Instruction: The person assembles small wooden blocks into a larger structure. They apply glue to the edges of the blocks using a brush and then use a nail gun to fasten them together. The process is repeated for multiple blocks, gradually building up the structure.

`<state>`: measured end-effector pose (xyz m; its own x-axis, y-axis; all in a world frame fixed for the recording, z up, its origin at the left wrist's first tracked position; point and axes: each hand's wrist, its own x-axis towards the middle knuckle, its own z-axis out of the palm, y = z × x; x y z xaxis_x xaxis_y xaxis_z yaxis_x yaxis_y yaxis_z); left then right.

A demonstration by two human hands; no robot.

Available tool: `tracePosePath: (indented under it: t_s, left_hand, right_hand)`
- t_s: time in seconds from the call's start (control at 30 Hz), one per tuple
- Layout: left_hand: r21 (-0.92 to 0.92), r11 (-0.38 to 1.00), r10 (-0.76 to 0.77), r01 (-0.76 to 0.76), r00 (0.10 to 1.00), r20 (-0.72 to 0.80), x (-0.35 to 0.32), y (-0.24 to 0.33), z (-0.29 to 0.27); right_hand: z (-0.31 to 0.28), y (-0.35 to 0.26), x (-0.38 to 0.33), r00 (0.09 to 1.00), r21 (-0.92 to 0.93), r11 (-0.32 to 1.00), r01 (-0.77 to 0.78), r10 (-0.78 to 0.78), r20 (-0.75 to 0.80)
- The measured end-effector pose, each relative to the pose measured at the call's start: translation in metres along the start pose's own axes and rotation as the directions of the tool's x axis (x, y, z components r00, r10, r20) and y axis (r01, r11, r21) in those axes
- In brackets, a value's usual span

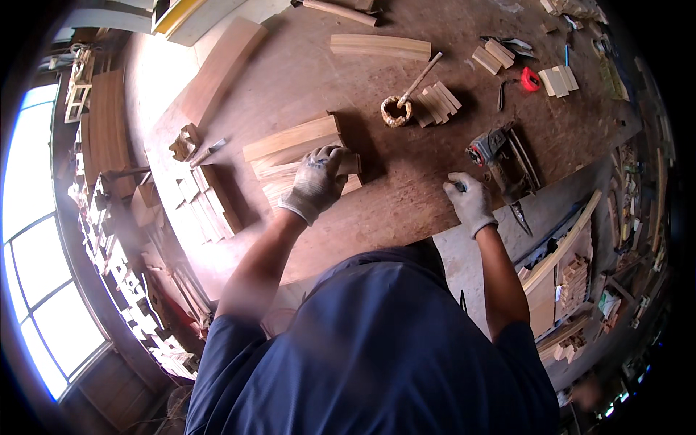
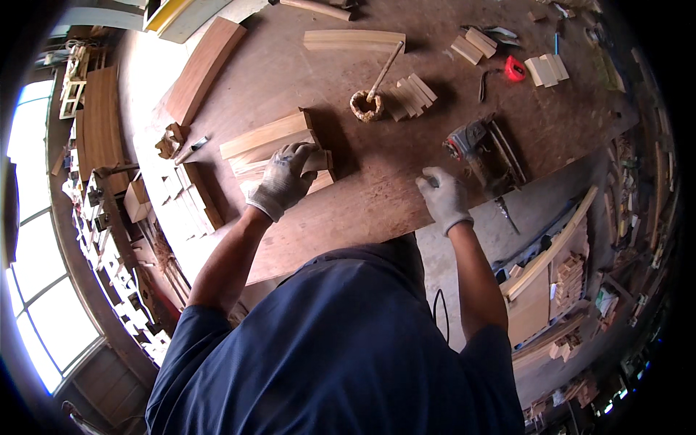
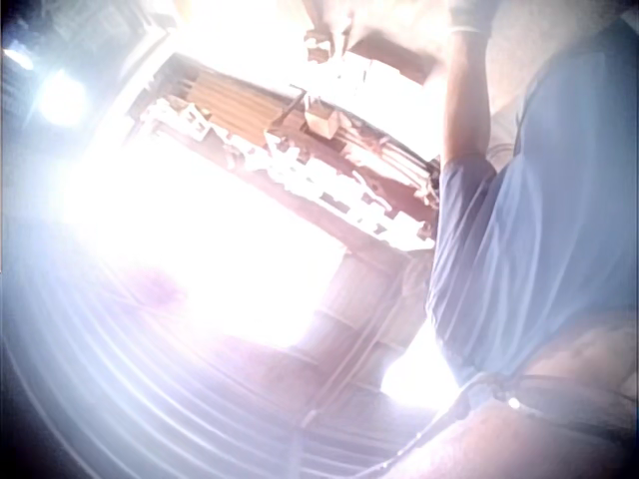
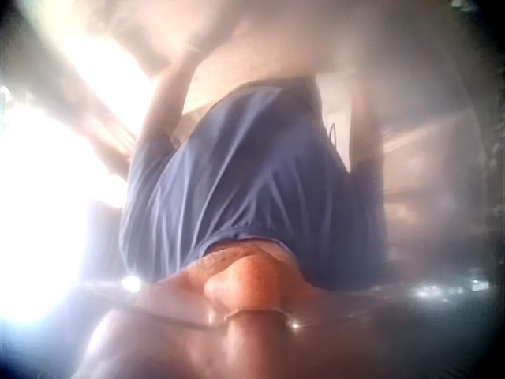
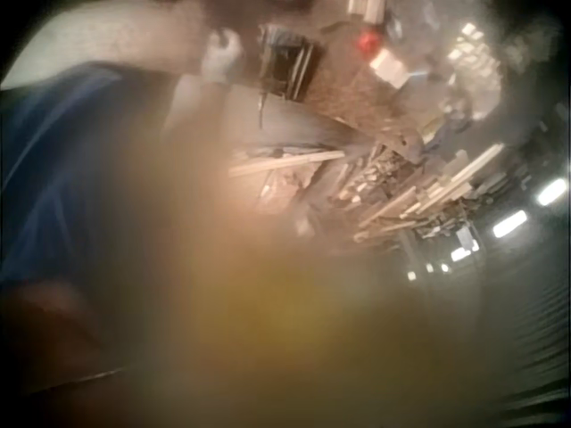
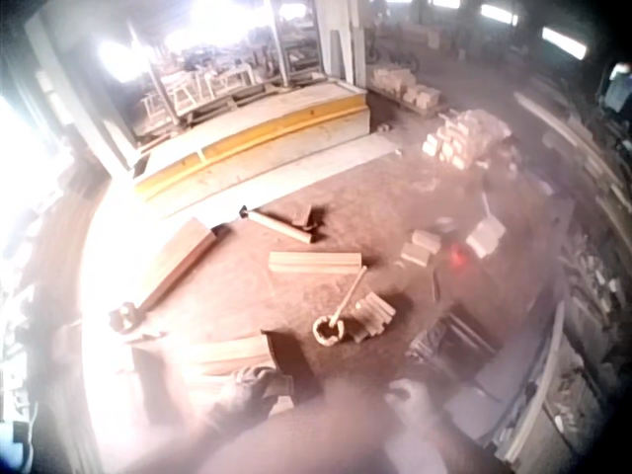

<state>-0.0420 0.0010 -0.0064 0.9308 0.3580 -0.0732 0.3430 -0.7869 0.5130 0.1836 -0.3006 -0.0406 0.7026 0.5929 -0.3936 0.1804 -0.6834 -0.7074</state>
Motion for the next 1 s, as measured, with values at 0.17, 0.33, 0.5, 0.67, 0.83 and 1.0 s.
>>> tracePosePath:
  t_s: [0.17,0.33,0.5,0.67,0.83,1.0]
  left_hand:
    - [-0.008,1.000,-0.017,0.017,0.999,0.040,0.002,0.001,-0.002]
    - [0.014,1.000,-0.016,0.015,1.000,0.023,0.004,0.012,-0.012]
    - [0.143,0.989,-0.053,0.036,0.991,0.123,0.013,0.011,-0.006]
    - [0.194,0.981,-0.046,0.023,0.992,0.117,0.014,0.007,0.003]
    - [0.168,0.985,-0.044,0.031,0.996,0.075,0.018,0.009,0.005]
    - [0.135,0.991,-0.014,0.005,0.998,0.066,0.021,0.009,0.003]
  right_hand:
    - [-0.003,0.008,0.001,0.998,-0.004,1.000,0.026,-0.026,-0.057]
    - [-0.037,0.000,0.006,0.951,-0.213,0.975,0.054,-0.116,-0.287]
    - [-0.059,0.035,0.019,0.955,-0.693,0.717,-0.080,-0.144,-0.259]
    - [-0.057,0.055,0.042,0.972,-0.729,0.662,-0.175,-0.004,-0.237]
    - [-0.056,0.076,0.054,0.973,-0.718,0.679,-0.150,-0.027,-0.229]
    - [-0.072,0.058,0.048,0.965,-0.552,0.832,0.055,-0.187,-0.186]
